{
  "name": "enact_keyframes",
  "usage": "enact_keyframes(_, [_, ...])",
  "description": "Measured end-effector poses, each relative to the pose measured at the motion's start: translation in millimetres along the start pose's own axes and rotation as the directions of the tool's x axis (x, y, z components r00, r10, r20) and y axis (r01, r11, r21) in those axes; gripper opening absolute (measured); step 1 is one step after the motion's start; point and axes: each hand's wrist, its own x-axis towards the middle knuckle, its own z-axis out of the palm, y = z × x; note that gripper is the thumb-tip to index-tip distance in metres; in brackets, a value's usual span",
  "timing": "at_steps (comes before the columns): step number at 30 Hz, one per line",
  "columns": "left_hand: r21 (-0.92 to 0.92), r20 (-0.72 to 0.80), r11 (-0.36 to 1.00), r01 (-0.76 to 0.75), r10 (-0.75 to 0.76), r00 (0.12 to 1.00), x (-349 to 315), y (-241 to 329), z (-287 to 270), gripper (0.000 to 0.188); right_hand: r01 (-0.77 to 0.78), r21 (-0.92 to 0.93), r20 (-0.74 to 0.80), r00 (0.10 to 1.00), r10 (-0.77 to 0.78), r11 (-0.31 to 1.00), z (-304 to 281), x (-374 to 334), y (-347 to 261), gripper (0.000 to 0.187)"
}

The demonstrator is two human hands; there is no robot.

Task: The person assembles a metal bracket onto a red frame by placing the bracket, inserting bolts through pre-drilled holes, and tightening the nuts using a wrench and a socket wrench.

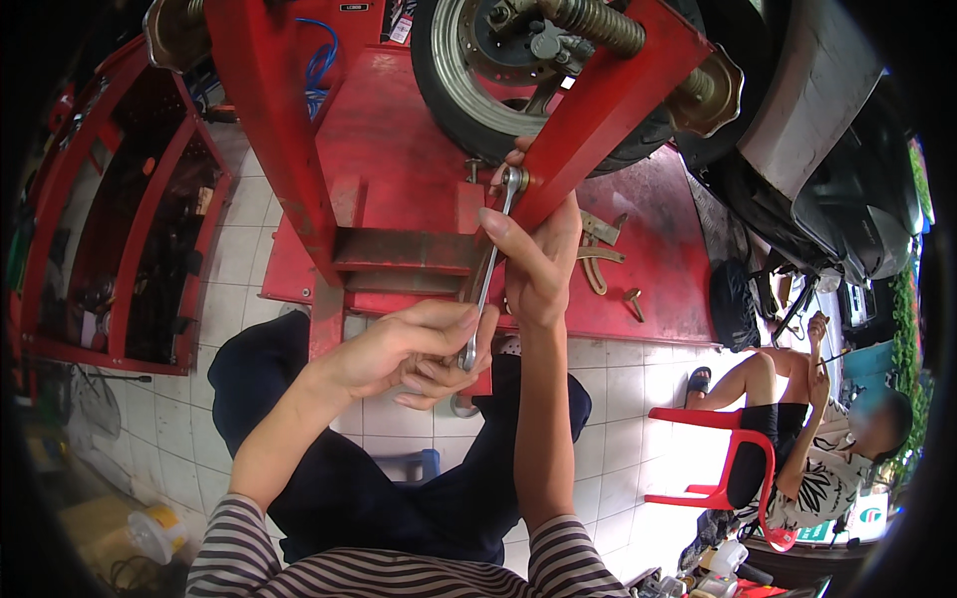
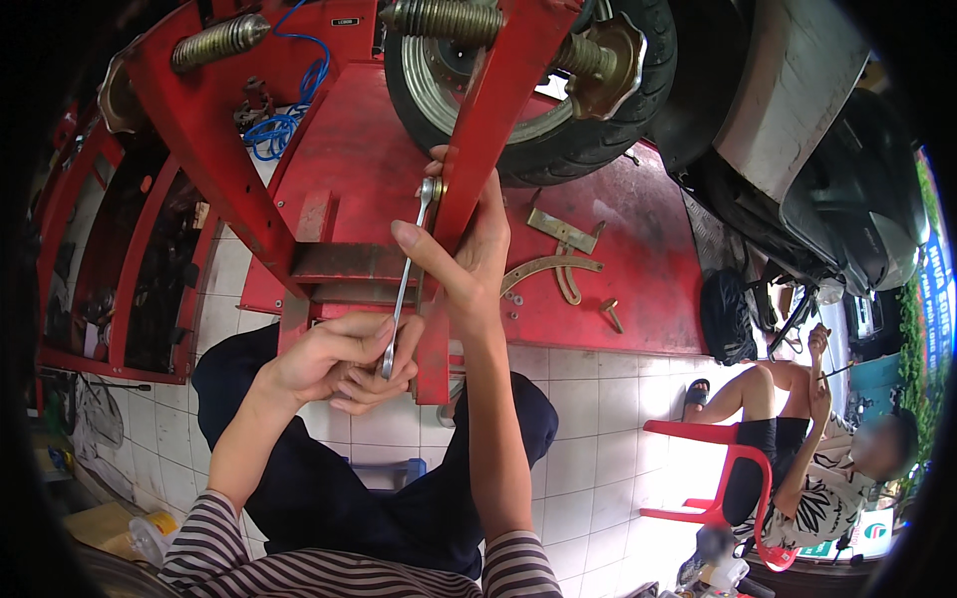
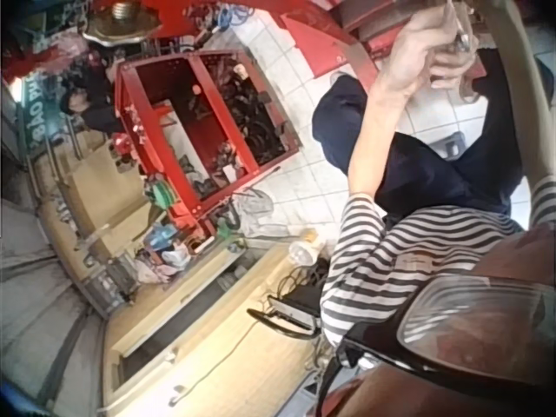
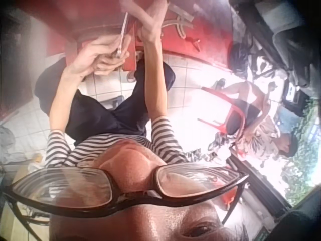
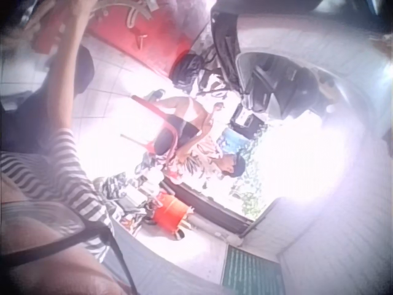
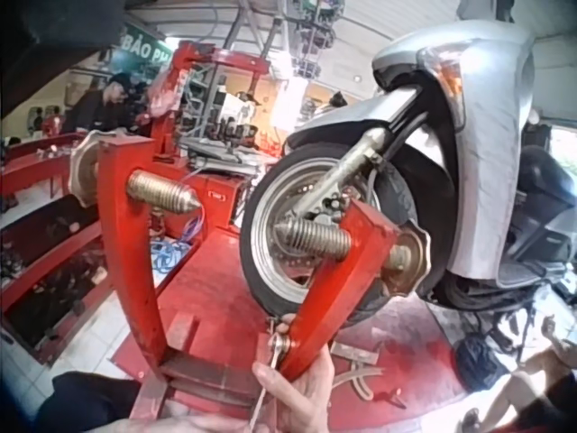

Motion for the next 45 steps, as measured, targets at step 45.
enact_keyframes(45, [-0.547, -0.252, 0.714, -0.436, 0.356, 0.900, 25, -56, -18, 0.013, 0.059, 0.020, 0.067, 0.996, -0.060, 0.998, -9, -2, 13, 0.067])
